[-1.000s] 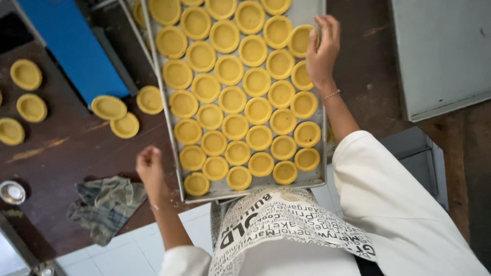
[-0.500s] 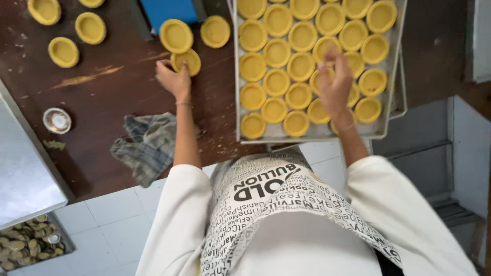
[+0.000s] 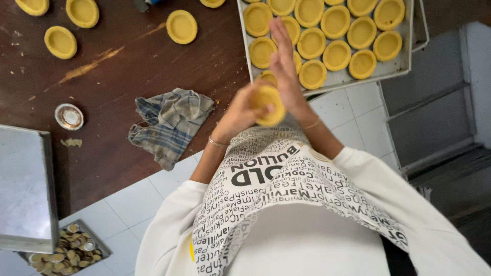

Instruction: The person places individual yellow pastry shells into rows on metal baking trays by hand, moving shells from the wooden table surface and a blue conveyor belt.

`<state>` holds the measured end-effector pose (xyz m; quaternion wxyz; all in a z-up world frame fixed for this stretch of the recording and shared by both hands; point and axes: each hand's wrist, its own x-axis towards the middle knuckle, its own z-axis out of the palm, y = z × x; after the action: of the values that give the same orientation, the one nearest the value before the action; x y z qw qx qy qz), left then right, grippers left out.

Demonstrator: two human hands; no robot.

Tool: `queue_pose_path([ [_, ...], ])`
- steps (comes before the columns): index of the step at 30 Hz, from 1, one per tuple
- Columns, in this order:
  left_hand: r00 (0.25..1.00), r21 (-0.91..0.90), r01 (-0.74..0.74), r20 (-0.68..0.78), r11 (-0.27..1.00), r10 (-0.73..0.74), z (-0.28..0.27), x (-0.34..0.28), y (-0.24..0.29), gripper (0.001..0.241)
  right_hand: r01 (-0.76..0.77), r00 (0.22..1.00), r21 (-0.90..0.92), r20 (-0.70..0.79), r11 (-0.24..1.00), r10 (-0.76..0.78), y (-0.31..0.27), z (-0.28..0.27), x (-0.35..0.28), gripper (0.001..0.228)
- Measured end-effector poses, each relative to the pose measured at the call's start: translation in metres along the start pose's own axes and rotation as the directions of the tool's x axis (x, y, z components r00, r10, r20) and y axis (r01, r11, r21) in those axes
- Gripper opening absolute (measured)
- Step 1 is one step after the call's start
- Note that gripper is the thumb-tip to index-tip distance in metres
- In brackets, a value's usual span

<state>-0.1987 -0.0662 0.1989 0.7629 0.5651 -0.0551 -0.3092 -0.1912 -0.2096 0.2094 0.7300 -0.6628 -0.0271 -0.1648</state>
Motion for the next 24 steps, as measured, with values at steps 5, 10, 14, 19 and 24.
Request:
queue_pose_path([
  [5, 0.971, -0.063, -0.11, -0.22, 0.992, 0.093, 0.003, 0.022, -0.029, 0.061, -0.311, 0.904, -0.141, 0.261, 0.94, 0.338, -0.002, -0.026, -0.03, 0.072],
  [10, 0.998, 0.424, -0.042, 0.061, 0.905, 0.018, 0.028, 0.031, -0.075, 0.066, -0.361, 0.892, -0.24, 0.191, 0.901, 0.409, 0.022, -0.067, -0.032, 0.057],
  [14, 0.985, 0.451, -0.152, 0.0, 0.88, 0.17, 0.041, 0.072, -0.075, 0.051, -0.422, 0.856, -0.231, 0.218, 0.877, 0.469, 0.034, -0.1, -0.023, 0.09],
  [19, 1.0, 0.695, -0.025, 0.02, 0.718, 0.016, 0.115, 0.139, -0.096, 0.041, -0.787, 0.592, 0.043, 0.336, 0.616, 0.733, 0.015, -0.182, 0.046, 0.076],
  [24, 0.966, 0.592, -0.036, -0.187, 0.805, 0.181, 0.155, 0.204, -0.008, 0.046, -0.531, 0.488, 0.785, 0.592, -0.32, 0.642, 0.173, -0.36, 0.103, 0.048],
])
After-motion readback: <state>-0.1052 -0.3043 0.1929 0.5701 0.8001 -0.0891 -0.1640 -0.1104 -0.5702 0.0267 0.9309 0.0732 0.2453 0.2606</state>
